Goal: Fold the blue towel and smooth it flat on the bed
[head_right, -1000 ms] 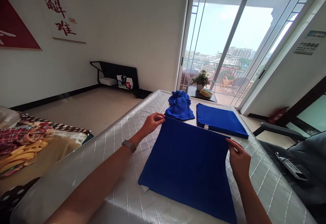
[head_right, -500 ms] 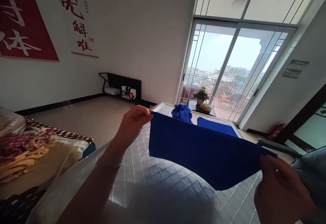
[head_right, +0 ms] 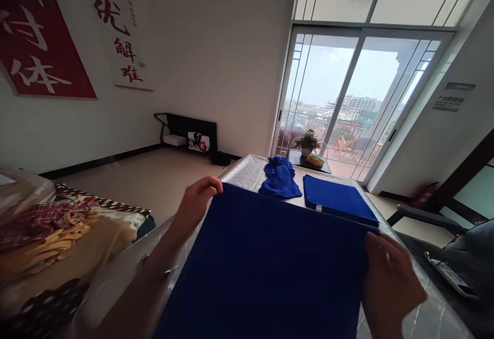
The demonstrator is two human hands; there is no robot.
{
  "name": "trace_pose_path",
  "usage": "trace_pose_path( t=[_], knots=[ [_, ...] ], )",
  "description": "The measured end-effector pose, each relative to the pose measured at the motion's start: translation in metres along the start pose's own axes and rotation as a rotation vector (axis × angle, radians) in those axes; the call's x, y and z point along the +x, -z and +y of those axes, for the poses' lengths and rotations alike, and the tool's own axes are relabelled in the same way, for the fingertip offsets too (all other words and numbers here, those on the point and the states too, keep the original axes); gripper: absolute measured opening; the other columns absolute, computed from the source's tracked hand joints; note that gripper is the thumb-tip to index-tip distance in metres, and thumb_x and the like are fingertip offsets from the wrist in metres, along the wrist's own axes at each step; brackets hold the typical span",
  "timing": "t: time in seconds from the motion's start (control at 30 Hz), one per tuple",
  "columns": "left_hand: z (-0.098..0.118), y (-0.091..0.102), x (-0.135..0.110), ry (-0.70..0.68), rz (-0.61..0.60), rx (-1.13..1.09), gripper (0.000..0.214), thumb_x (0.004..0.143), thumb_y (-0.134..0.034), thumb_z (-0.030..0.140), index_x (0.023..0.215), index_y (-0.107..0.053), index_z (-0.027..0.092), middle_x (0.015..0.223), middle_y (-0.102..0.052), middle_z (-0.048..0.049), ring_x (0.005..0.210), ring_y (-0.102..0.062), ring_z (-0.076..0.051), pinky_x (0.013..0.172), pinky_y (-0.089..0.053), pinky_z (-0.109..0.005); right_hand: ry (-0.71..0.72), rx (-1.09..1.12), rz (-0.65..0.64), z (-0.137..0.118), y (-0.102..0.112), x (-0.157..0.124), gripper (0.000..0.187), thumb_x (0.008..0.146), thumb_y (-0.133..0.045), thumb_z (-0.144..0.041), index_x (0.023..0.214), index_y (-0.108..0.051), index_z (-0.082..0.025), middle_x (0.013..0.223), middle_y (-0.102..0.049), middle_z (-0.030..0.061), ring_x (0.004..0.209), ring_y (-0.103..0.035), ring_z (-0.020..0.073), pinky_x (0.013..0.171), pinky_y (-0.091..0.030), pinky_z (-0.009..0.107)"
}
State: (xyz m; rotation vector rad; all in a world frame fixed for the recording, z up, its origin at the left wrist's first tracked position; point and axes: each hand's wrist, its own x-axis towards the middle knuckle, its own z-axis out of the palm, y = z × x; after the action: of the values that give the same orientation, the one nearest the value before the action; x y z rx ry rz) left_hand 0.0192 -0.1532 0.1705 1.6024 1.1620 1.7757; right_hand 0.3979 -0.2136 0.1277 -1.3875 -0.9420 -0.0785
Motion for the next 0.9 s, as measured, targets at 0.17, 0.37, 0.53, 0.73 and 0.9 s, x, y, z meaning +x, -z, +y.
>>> trace_pose_path(
  t=[0.17, 0.37, 0.53, 0.73, 0.9],
  knots=[
    [-0.117, -0.022, 0.011, 0.335, -0.161, 0.312, 0.016, 0.078, -0.055, 0.019, 0.068, -0.066, 0.021, 0.064, -0.063, 0.0021, 0.057, -0.057, -0.014, 0.053, -0.040, -0.024, -0.109, -0.026, -0.230, 0.048, -0.065, -0.030, 0.042, 0.076, -0.063, -0.060, 0.087, -0.078, -0.023, 0.111, -0.073, 0.0096, 0.094, -0.069, 0.0288, 0.080, -0.055, 0.040],
    [-0.184, -0.041, 0.028, 0.405, -0.298, 0.590, 0.016, 0.080, -0.061, 0.013, 0.078, -0.076, 0.019, 0.083, -0.077, -0.0034, 0.084, -0.071, -0.019, 0.076, -0.049, -0.024, -0.099, -0.150, -0.529, 0.117, -0.118, -0.017, 0.046, 0.074, -0.054, -0.053, 0.093, -0.080, -0.020, 0.104, -0.076, 0.0110, 0.084, -0.071, 0.0267, 0.080, -0.052, 0.038],
    [-0.200, -0.060, 0.045, 0.375, -0.314, 0.660, 0.021, 0.080, -0.062, 0.007, 0.083, -0.078, 0.020, 0.092, -0.078, -0.0040, 0.094, -0.071, -0.019, 0.084, -0.050, -0.023, -0.014, -0.311, -0.565, 0.141, -0.142, 0.003, 0.045, 0.077, -0.047, -0.042, 0.098, -0.079, -0.018, 0.107, -0.075, 0.0113, 0.092, -0.070, 0.0269, 0.089, -0.048, 0.038],
    [-0.218, -0.078, 0.036, 0.271, -0.253, 0.718, 0.023, 0.086, -0.057, 0.009, 0.094, -0.076, 0.019, 0.103, -0.076, -0.0067, 0.105, -0.068, -0.021, 0.098, -0.047, -0.028, 0.012, -0.421, -0.627, 0.161, -0.152, 0.004, 0.044, 0.082, -0.042, -0.035, 0.103, -0.078, -0.020, 0.116, -0.073, 0.0097, 0.102, -0.067, 0.0244, 0.092, -0.047, 0.034],
    [-0.228, -0.077, 0.038, 0.201, -0.268, 0.704, 0.024, 0.089, -0.056, 0.013, 0.098, -0.076, 0.022, 0.107, -0.075, -0.0045, 0.107, -0.067, -0.020, 0.101, -0.045, -0.027, 0.038, -0.456, -0.652, 0.164, -0.152, 0.005, 0.045, 0.085, -0.042, -0.034, 0.112, -0.074, -0.019, 0.123, -0.069, 0.0083, 0.107, -0.064, 0.0237, 0.100, -0.045, 0.036]
  ],
)
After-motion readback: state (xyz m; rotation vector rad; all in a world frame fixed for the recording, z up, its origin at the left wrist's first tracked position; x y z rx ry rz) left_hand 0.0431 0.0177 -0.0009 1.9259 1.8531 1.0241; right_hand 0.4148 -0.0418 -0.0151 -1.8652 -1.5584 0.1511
